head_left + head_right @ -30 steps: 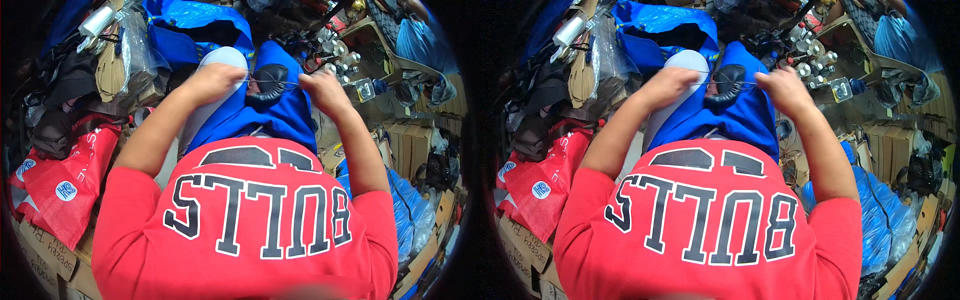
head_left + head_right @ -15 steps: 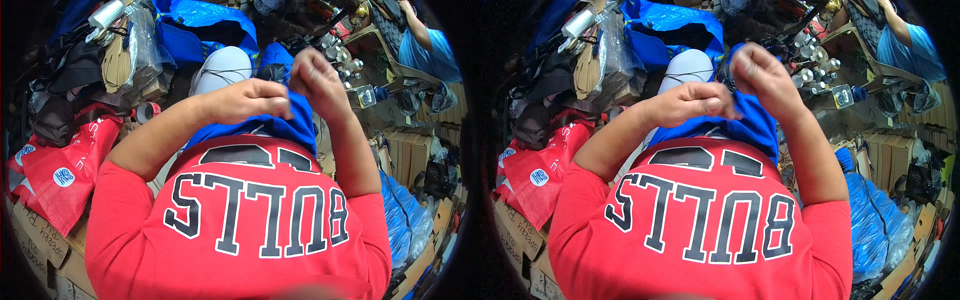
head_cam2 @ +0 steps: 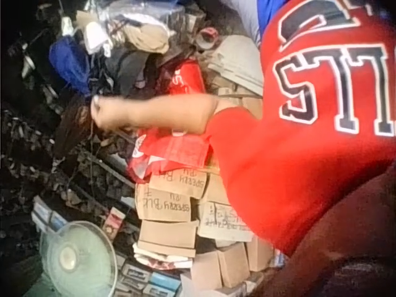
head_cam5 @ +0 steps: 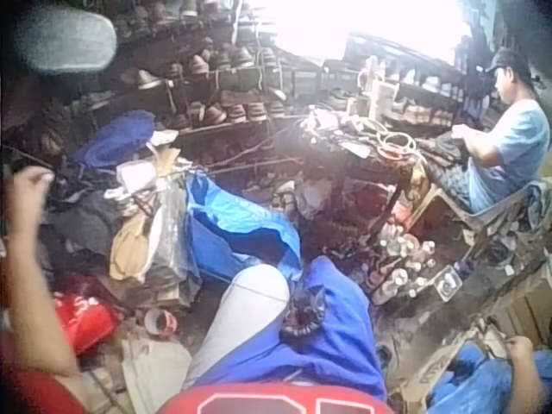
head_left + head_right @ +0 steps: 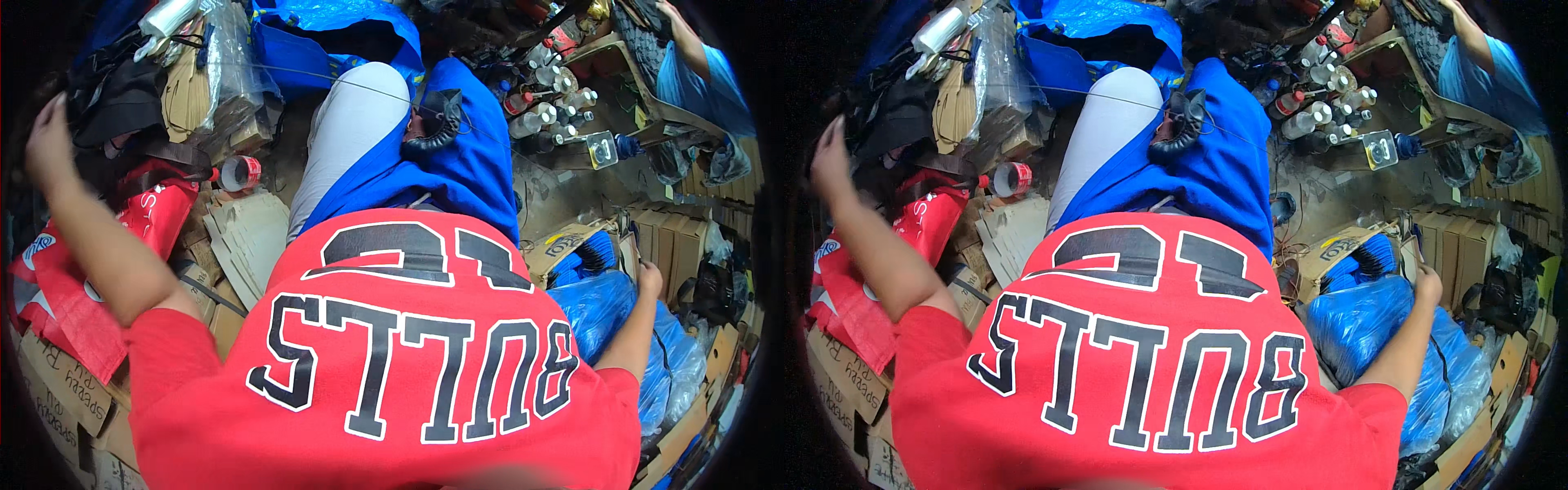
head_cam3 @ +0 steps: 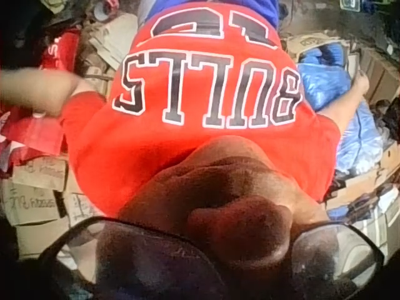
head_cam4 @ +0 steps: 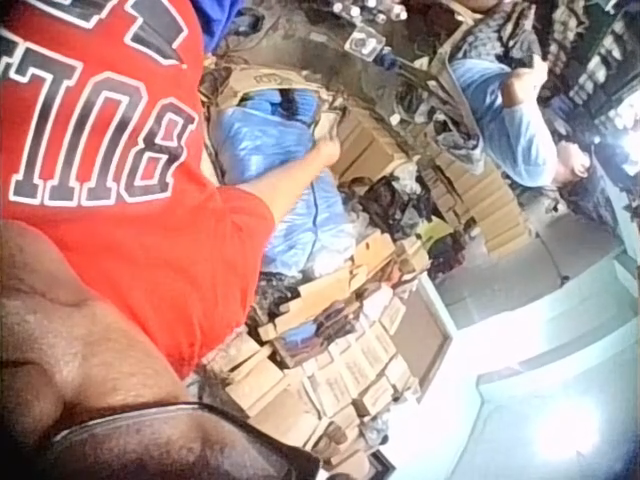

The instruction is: Hand-stitching or threading a leather shoe component in a workshop setting.

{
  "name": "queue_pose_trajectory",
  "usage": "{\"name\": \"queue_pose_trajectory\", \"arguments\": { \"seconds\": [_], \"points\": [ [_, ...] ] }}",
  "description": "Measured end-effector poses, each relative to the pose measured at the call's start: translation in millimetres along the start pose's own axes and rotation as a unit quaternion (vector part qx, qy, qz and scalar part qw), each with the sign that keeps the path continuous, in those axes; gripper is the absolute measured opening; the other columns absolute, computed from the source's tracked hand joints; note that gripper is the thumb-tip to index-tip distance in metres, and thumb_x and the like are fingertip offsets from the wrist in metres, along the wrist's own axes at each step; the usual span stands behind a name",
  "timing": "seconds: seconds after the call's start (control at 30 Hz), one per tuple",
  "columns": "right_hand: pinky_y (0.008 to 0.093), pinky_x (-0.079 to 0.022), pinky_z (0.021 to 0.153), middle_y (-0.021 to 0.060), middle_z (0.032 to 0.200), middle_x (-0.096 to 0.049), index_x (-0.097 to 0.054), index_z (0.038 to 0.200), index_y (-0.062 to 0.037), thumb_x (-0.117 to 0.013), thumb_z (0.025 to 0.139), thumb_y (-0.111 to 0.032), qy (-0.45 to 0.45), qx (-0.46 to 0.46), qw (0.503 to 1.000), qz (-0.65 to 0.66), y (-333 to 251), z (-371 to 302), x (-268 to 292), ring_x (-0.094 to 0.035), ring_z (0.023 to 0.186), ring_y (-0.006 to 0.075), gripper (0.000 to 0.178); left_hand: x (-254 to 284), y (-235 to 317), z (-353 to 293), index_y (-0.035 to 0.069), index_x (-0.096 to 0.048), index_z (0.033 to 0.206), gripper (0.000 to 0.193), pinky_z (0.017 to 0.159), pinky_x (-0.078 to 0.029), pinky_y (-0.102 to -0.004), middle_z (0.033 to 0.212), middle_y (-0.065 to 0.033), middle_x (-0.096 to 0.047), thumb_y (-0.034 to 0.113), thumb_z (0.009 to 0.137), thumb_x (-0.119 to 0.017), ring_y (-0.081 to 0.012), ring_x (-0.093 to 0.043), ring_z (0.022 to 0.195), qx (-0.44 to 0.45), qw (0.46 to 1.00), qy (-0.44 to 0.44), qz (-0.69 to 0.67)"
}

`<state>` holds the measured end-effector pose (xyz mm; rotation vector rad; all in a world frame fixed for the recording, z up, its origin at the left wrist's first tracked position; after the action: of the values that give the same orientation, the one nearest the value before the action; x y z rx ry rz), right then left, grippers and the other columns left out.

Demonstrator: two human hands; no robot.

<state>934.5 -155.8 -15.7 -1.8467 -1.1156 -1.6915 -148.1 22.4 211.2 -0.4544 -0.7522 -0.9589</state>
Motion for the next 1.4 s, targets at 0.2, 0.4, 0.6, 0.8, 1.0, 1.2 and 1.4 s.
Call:
{"name": "queue_pose_trajectory", "arguments": {
  "seconds": [0.2, 0.4, 0.6, 0.8, 1.0, 1.2, 1.4],
  "points": [
    [0.0251, -0.044, 0.076, 0.0032, 0.089, -0.059, -0.049, 0.133, -0.018, -0.064, 0.084, -0.018, -0.193, 0.242, 0.871, 0.38, -323.3, -112.7, 39.1, -0.052, 0.082, 0.0103, 0.052, -8.6, 294.0, -223.1, 0.01, -0.067, 0.103, 0.027, 0.079, -0.047, -0.0335, 0.097, -0.0119, -0.065, 0.005, 0.08, -0.053, -0.0266, -0.061, 0.091, -0.314, 0.752, -0.25, -0.522],
    [0.0228, -0.034, 0.056, -0.0047, 0.071, -0.046, -0.059, 0.092, -0.0044, -0.065, 0.085, -0.026, -0.248, 0.384, 0.727, 0.513, -435.0, -163.9, 68.3, -0.038, 0.063, 0.0052, 0.024, -16.8, 341.1, -285.1, 0.004, -0.065, 0.083, 0.022, 0.06, -0.044, -0.0347, 0.064, -0.0114, -0.058, 0.025, 0.087, -0.059, -0.0211, -0.056, 0.059, -0.255, 0.66, -0.477, -0.522],
    [0.0214, -0.023, 0.051, -0.0097, 0.059, -0.035, -0.043, 0.061, -0.0146, -0.062, 0.087, -0.031, -0.258, 0.273, 0.724, 0.578, -373.4, -113.4, 48.9, -0.03, 0.055, 0.003, 0.036, -112.6, 211.6, -233.1, 0.002, -0.062, 0.074, 0.031, 0.062, -0.041, -0.0296, 0.063, 0.0028, -0.054, 0.031, 0.084, -0.064, -0.01, -0.047, 0.064, -0.037, 0.656, -0.528, -0.538],
    [0.0249, -0.043, 0.064, 0.0041, 0.089, -0.052, -0.057, 0.123, -0.0104, -0.055, 0.09, -0.018, -0.138, 0.332, 0.843, 0.399, -372.2, -97.5, 53.8, -0.049, 0.072, 0.0109, 0.034, -61.9, 268.6, -220.2, 0.004, -0.057, 0.12, 0.041, 0.094, -0.039, -0.0294, 0.118, -0.0114, -0.058, 0.021, 0.083, -0.065, -0.0177, -0.053, 0.109, -0.165, 0.79, -0.283, -0.518],
    [0.0274, -0.047, 0.068, 0.0058, 0.082, -0.059, -0.066, 0.092, -0.0063, -0.064, 0.078, -0.003, -0.06, 0.499, 0.761, 0.41, -451.3, -151.5, 121.6, -0.057, 0.077, 0.0148, 0.015, -13.0, 385.9, -261.3, 0.004, -0.064, 0.105, 0.033, 0.085, -0.047, -0.0328, 0.106, -0.0129, -0.064, 0.017, 0.076, -0.07, -0.0218, -0.061, 0.096, -0.257, 0.554, -0.584, -0.535],
    [0.0309, -0.048, 0.069, 0.0073, 0.083, -0.06, -0.067, 0.084, -0.009, -0.068, 0.075, -0.007, -0.02, 0.593, 0.745, 0.304, -475.4, -152.0, 122.5, -0.06, 0.079, 0.0233, 0.01, -30.8, 414.2, -268.7, -0.001, -0.064, 0.098, 0.027, 0.066, -0.048, -0.0275, 0.084, -0.008, -0.062, 0.016, 0.078, -0.07, -0.0135, -0.058, 0.068, -0.323, 0.52, -0.626, -0.483],
    [0.0298, -0.047, 0.07, 0.0063, 0.081, -0.059, -0.067, 0.083, -0.0081, -0.069, 0.072, -0.004, -0.075, 0.588, 0.719, 0.363, -476.9, -152.5, 111.1, -0.059, 0.078, 0.0193, 0.013, -45.7, 419.1, -278.9, -0.002, -0.066, 0.094, 0.024, 0.06, -0.045, -0.0237, 0.077, -0.0028, -0.063, 0.015, 0.078, -0.071, -0.0092, -0.055, 0.065, -0.243, 0.438, -0.683, -0.532]
  ]
}}
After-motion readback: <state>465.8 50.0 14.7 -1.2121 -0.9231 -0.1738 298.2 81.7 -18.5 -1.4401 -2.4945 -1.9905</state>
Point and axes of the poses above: each hand's wrist, its own z-axis towards the middle knuckle, its own x-axis out of the back of the hand, y = z × x, the point moved 4 cm from there along z, towards the middle knuckle
